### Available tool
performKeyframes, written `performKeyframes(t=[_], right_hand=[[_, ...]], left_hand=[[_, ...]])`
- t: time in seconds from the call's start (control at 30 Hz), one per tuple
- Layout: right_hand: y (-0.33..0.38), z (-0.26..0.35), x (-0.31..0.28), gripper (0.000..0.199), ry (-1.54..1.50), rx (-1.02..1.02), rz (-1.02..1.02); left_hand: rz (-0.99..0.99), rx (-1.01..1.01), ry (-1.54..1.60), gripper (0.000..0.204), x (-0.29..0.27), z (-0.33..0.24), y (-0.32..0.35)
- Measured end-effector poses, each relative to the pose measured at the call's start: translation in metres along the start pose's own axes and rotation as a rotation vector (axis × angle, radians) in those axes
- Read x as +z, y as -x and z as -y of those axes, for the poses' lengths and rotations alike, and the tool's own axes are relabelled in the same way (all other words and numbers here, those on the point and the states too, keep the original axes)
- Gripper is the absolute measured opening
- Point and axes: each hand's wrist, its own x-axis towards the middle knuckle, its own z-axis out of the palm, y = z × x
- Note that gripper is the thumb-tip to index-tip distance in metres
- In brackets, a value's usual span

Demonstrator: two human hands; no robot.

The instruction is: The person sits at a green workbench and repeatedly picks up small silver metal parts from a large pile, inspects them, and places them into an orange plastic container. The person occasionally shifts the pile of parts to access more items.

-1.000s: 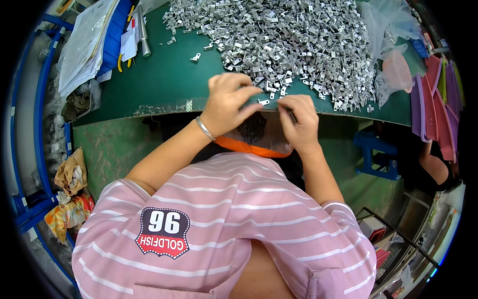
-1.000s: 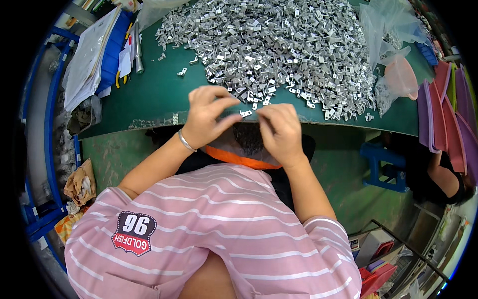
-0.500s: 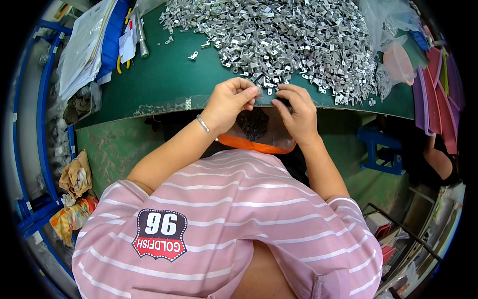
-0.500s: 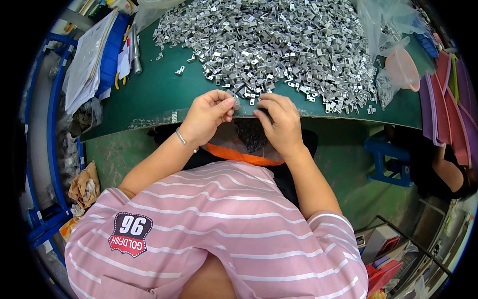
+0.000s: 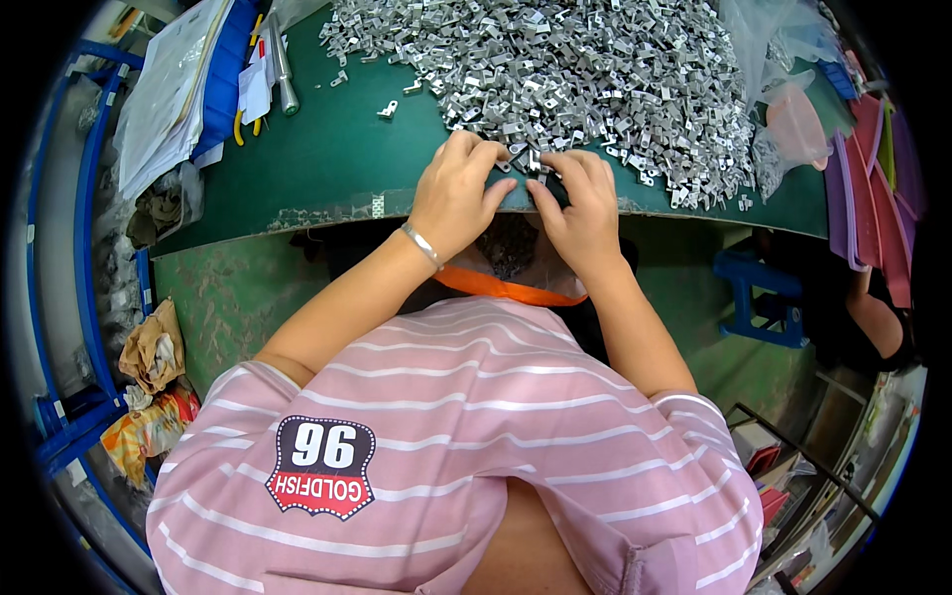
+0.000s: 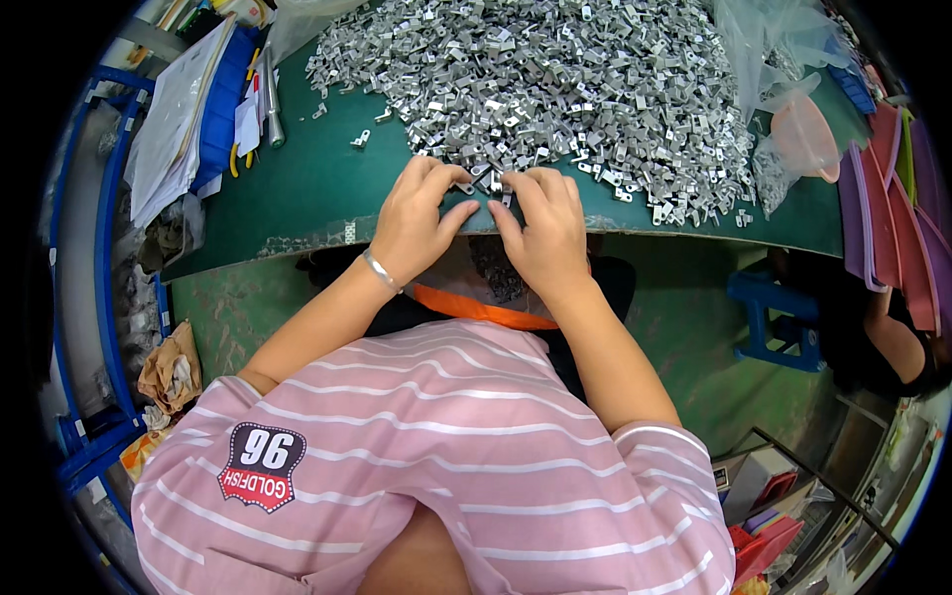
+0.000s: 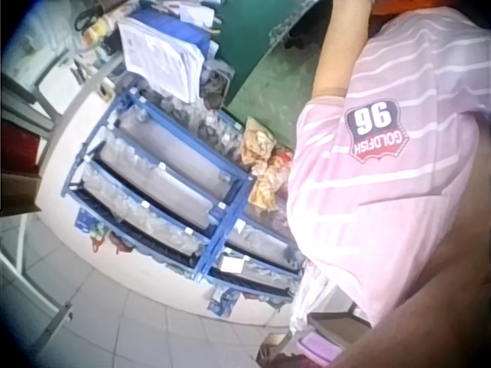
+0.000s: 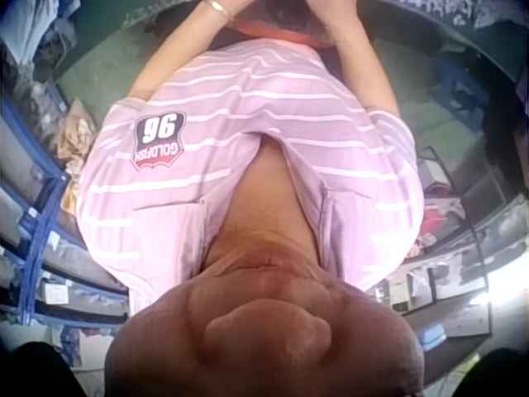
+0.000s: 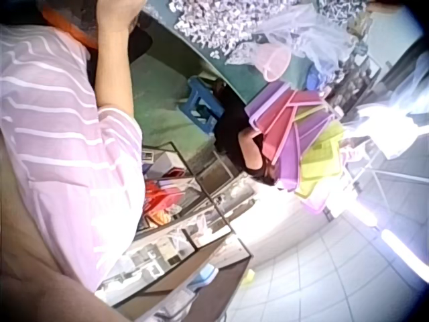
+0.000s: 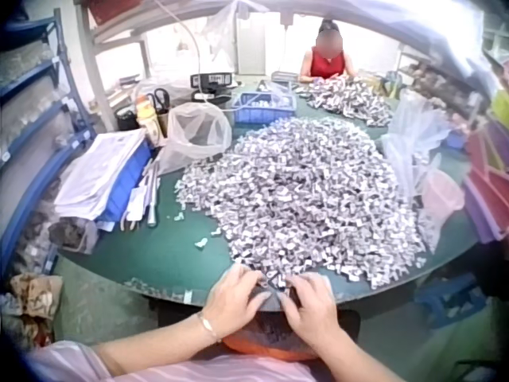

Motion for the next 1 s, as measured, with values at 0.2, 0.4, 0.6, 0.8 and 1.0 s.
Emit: performKeyframes(t=[0.2,0.4,0.6,0.8,1.0], right_hand=[[0.007,-0.006,0.002,0.030,0.121,-0.020,0.001],[0.000,0.004,-0.003,0.031,0.220,0.019,0.035],[0.009,-0.003,-0.004,0.028,0.097,-0.135,0.002],[0.018,0.005,-0.015,0.019,-0.078,-0.138,0.039],[0.009,-0.009,-0.018,0.022,0.137,0.076,-0.011]], left_hand=[[0.042,-0.077,0.106,0.020,-0.002,0.005,0.002],[0.015,-0.318,0.516,0.018,-0.001,0.003,0.007],[0.128,0.020,0.272,0.019,-0.009,-0.008,0.017],[-0.058,0.166,0.051,0.022,-0.029,0.013,0.008],[-0.096,-0.341,-0.302,0.018,-0.058,0.090,-0.014]])
